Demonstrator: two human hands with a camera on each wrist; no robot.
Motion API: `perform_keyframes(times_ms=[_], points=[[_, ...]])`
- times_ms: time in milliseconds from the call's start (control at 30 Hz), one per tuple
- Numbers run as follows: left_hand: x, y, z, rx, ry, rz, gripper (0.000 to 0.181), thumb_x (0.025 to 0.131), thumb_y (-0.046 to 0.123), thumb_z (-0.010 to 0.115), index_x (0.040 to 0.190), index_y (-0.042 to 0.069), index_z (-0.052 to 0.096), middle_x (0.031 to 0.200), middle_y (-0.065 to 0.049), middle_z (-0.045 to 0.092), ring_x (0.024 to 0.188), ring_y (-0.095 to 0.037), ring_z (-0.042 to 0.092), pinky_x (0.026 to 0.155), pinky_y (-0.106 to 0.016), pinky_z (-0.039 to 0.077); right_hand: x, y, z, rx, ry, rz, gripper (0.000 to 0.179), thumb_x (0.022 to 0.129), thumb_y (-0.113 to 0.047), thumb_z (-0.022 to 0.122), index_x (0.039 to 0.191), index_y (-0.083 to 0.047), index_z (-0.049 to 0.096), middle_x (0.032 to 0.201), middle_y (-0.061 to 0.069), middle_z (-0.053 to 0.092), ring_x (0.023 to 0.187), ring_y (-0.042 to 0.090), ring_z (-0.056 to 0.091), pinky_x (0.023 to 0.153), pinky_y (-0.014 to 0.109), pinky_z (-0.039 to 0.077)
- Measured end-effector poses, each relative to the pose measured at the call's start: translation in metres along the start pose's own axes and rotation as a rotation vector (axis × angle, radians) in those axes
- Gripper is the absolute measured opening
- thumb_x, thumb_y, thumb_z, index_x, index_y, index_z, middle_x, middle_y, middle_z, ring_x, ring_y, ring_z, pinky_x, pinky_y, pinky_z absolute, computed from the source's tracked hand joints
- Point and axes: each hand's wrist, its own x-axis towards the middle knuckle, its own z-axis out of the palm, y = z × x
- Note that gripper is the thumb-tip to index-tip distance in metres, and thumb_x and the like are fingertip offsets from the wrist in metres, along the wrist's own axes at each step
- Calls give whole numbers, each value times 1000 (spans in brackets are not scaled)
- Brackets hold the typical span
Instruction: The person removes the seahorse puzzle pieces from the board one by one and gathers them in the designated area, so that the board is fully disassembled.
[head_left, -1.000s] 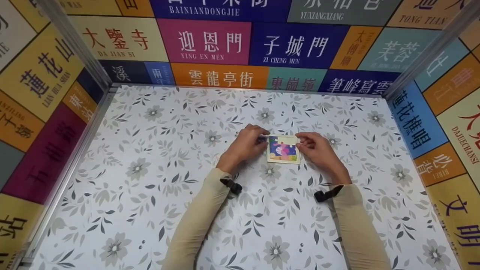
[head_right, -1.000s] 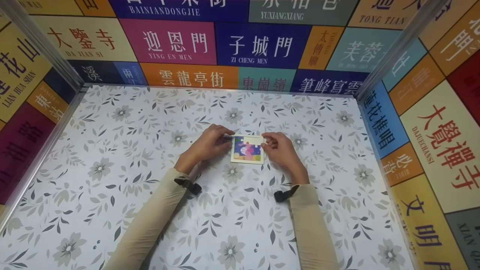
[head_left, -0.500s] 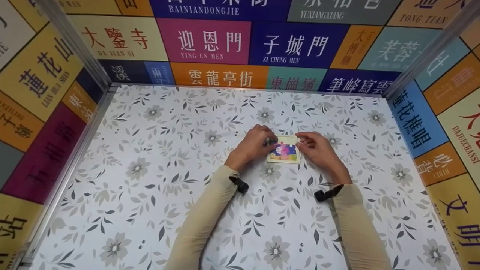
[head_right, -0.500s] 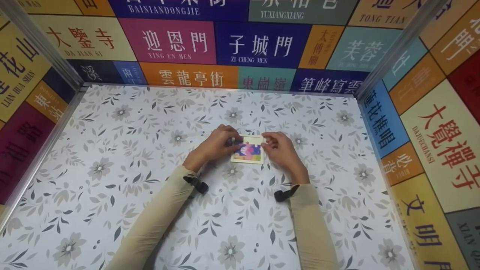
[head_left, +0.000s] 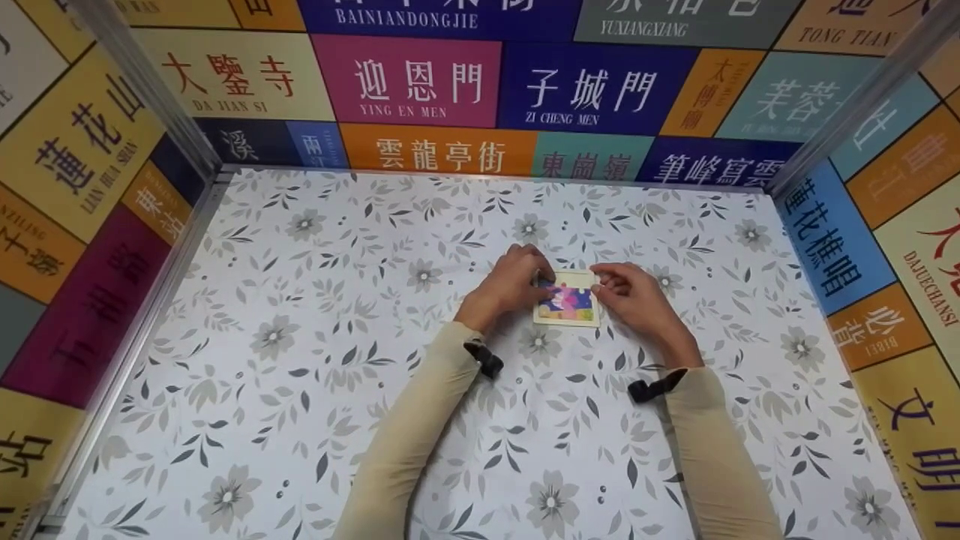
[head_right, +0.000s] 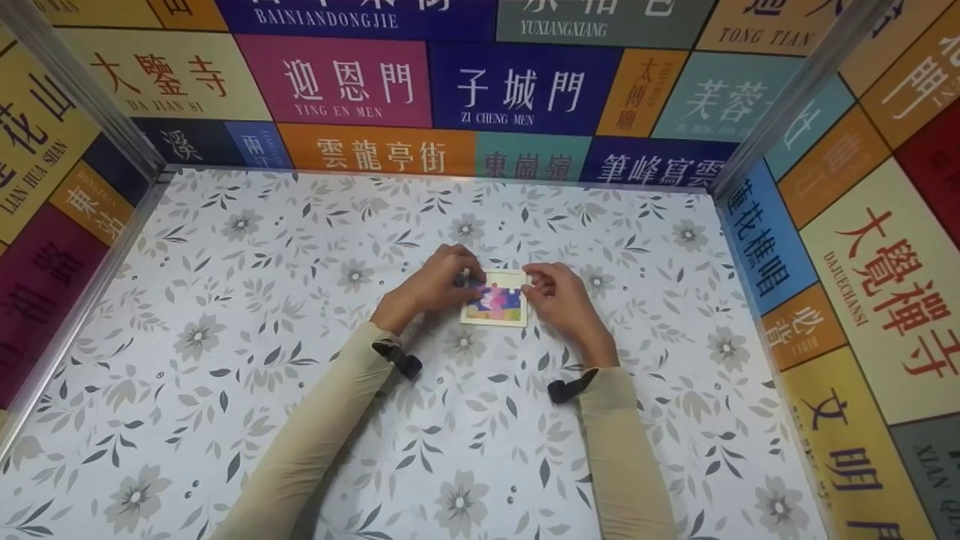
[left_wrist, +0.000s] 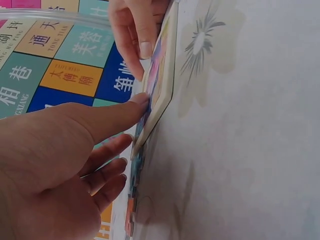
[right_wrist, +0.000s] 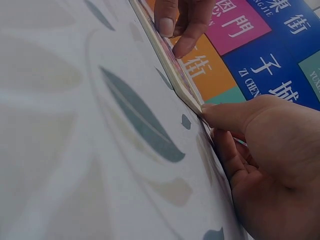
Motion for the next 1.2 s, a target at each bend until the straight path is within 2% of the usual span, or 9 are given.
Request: perform_keyframes(times_ms=[200,300,433,600,700,833,1200], points=[[1,2,-2,-11,0,-30,25,98,29,83,117,14,82,129,-6,67,122,-26,55,107,-44,46,2,-2,1,-1,4,15,43,103,-13,74,144,-2,67,120,21,65,105,22,61,84,5,47],[1,2,0,-6,19,-21,22,98,27,83,116,15,82,126,-5,69,120,-26,57,106,-44,48,2,-3,1,0,0,25,43,103,-14,74,145,-3,67,121,21,64,106,22,62,85,5,48],[0,1,1,1,60,1,23,98,27,83,119,16,80,120,-4,72,116,-24,60,104,-43,49,3,-4,0,1,-3,40,42,103,-15,75,144,-7,68,120,17,65,105,20,62,86,7,50],[-5,-5,2,3,143,33,40,97,28,84,133,15,71,121,-4,74,114,-23,62,102,-43,51,3,-4,0,-4,-5,50,42,104,-19,74,144,-8,68,119,15,64,104,18,62,85,9,50],[-8,-9,1,9,176,63,40,95,26,86,130,13,74,120,-5,76,113,-25,64,101,-43,52,1,-4,0,-8,-6,55,42,104,-19,75,144,-9,68,118,15,64,104,18,62,85,9,50],[-9,-12,1,-4,175,89,33,94,23,86,123,12,79,119,-6,77,113,-25,64,102,-41,52,0,-1,0,-12,-3,59,42,103,-17,75,143,-9,69,117,14,64,103,17,63,84,8,51],[-15,-16,-1,14,193,81,31,97,23,83,126,13,81,120,-6,79,116,-24,66,104,-41,53,1,-1,1,-15,6,32,42,102,-16,76,142,-6,69,115,14,65,100,14,63,84,9,52]])
